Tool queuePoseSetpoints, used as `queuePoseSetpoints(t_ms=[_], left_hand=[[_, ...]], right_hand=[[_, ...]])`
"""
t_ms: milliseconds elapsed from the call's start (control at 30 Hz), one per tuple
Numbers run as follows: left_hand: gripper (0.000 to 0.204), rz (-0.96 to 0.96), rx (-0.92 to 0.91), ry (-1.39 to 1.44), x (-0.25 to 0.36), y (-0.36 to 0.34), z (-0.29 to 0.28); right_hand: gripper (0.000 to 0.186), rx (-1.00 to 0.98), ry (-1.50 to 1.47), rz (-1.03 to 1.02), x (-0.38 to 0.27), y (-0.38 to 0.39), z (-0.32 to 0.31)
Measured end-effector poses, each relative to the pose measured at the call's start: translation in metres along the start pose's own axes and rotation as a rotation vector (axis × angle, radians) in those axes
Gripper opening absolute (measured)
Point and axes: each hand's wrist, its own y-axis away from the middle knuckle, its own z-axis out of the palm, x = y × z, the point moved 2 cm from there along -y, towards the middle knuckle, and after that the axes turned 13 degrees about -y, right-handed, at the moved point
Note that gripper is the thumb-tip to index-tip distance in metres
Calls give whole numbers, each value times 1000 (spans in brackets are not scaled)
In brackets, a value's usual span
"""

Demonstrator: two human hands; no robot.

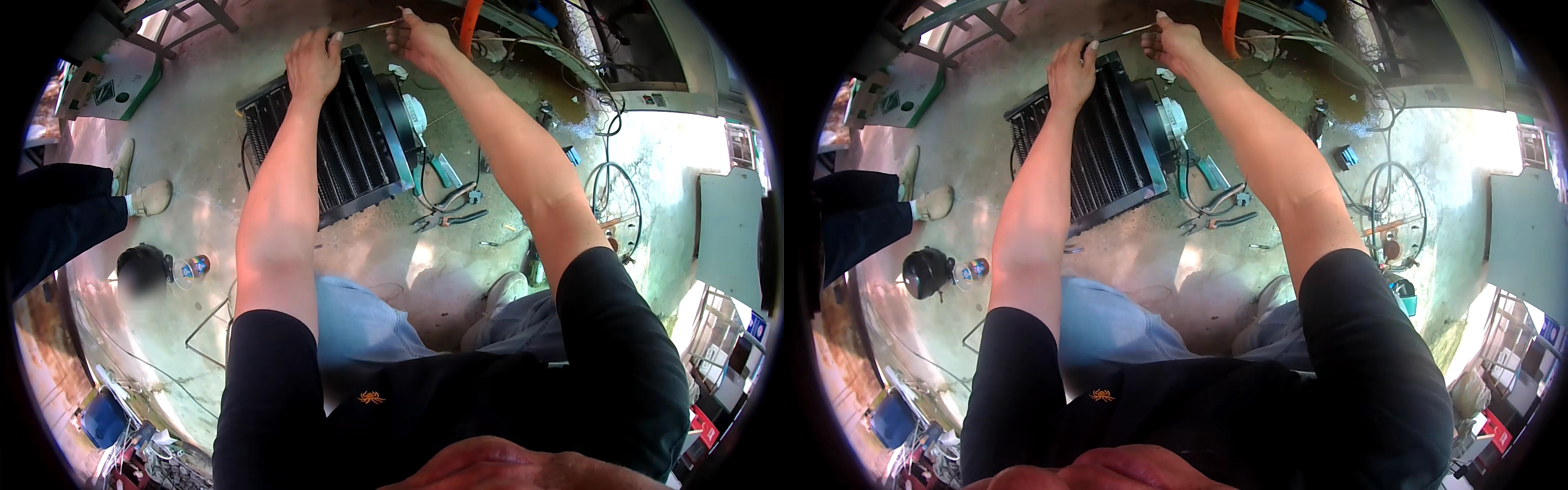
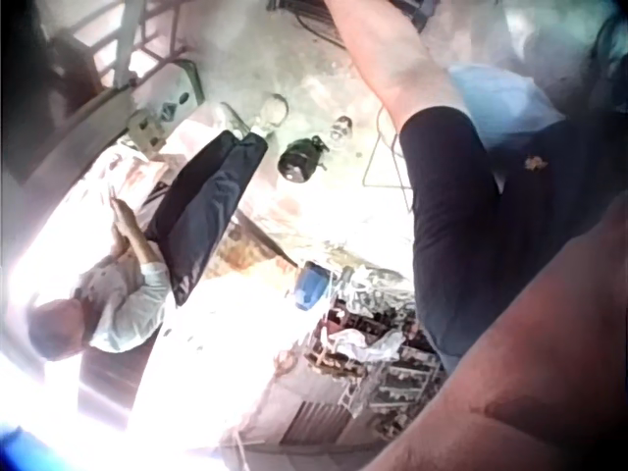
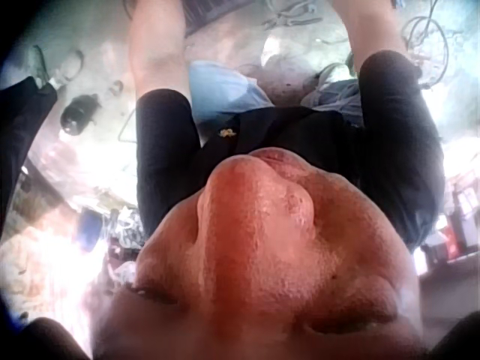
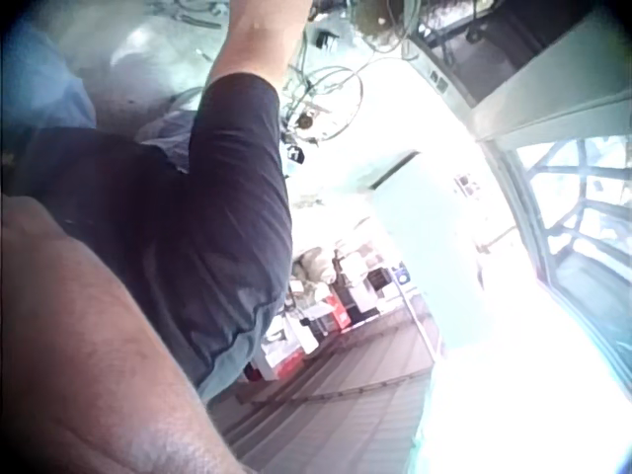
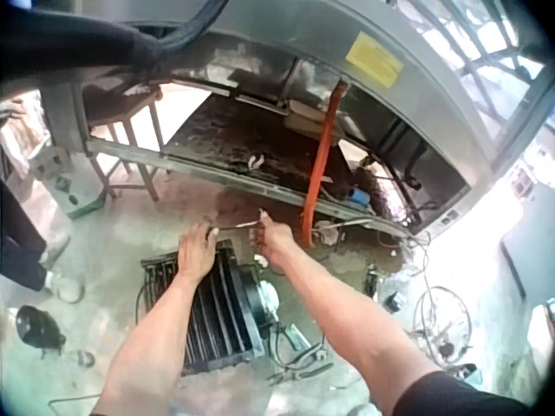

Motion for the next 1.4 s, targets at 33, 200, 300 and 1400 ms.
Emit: queuePoseSetpoints(t_ms=[33, 200, 300, 1400], left_hand=[[29, 6, 5, -7, -1, 1, -2], [27, 23, -19, -31, -3, 1, -3], [27, 34, -12, -5, -1, 1, -1], [24, -8, 39, 141, -4, 1, -2]], right_hand=[[31, -7, 34, -6, 2, -5, 2], [28, -44, 141, -4, 9, -16, 4], [27, -86, 140, -9, 10, -25, -6], [38, -2, 74, -44, 22, -13, 10]])
